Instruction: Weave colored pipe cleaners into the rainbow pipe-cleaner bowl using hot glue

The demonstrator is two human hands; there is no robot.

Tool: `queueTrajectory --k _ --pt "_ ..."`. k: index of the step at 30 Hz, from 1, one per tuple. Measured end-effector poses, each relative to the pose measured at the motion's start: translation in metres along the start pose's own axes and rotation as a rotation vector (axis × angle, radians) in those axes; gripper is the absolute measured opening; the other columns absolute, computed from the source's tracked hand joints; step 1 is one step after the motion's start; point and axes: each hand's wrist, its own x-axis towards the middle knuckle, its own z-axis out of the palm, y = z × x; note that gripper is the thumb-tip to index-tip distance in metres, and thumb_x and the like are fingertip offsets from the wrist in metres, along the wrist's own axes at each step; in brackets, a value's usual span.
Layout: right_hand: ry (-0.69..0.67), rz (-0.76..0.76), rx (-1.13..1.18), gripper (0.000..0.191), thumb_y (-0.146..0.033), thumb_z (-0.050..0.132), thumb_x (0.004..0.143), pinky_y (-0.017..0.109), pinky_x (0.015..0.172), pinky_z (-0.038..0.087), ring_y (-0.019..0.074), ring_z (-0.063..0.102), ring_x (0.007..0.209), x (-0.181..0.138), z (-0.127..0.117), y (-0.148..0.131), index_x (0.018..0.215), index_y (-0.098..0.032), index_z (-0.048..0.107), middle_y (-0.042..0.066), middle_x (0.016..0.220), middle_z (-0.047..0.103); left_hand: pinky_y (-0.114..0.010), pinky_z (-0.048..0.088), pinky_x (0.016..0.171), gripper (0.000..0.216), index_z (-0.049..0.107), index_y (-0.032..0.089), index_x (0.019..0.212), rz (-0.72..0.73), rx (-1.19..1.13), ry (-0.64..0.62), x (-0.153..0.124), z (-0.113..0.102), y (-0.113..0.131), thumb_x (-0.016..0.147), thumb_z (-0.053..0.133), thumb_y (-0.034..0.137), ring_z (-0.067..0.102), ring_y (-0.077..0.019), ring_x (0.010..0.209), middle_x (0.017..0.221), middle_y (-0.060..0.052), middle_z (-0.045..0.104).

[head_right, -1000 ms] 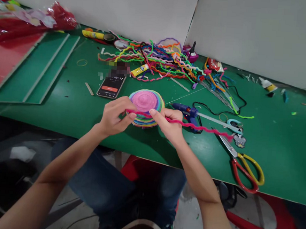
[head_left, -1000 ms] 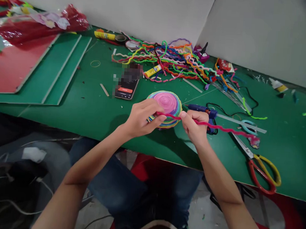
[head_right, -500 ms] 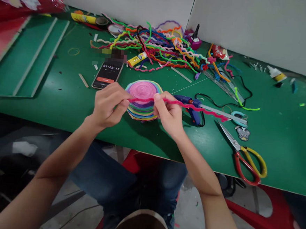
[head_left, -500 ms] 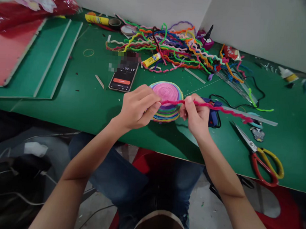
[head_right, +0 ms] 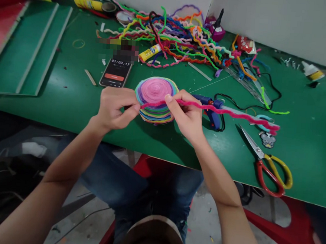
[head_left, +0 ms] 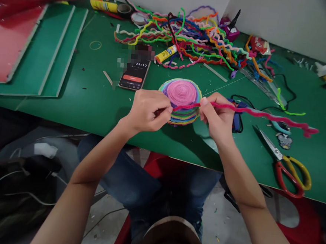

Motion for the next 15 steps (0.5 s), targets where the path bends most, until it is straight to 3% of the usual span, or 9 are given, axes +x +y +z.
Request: queueTrajectory --k 10,15 --pt "0.026 0.003 0.040 0.038 -0.052 0.060 0.083 0.020 0.042 0.034 0.0052 0.039 0.042 0.0028 -0.0012 0.0032 0.061 -0.022 0.050 -0.007 0.048 0.044 -0.029 0.024 0.052 0.034 0.044 0.019 0.047 0.003 0.136 0.015 -0.0015 0.0018 -0.0060 0.080 0.050 0.027 0.035 -0.0103 0.047 0.047 0.001 0.039" --pt "0.073 0.002 0.037 0.039 -0.054 0.060 0.082 0.021 0.042 0.032 0.0047 0.039 0.042 0.0059 -0.0036 0.0043 0.062 -0.022 0.050 -0.007 0.048 0.044 -0.028 0.033 0.058 0.030 0.054 0.019 0.058 -0.014 0.037 -0.054 -0.0001 0.0033 -0.0046 0.085 0.044 0.026 0.048 -0.0120 0.057 0.059 -0.001 0.055"
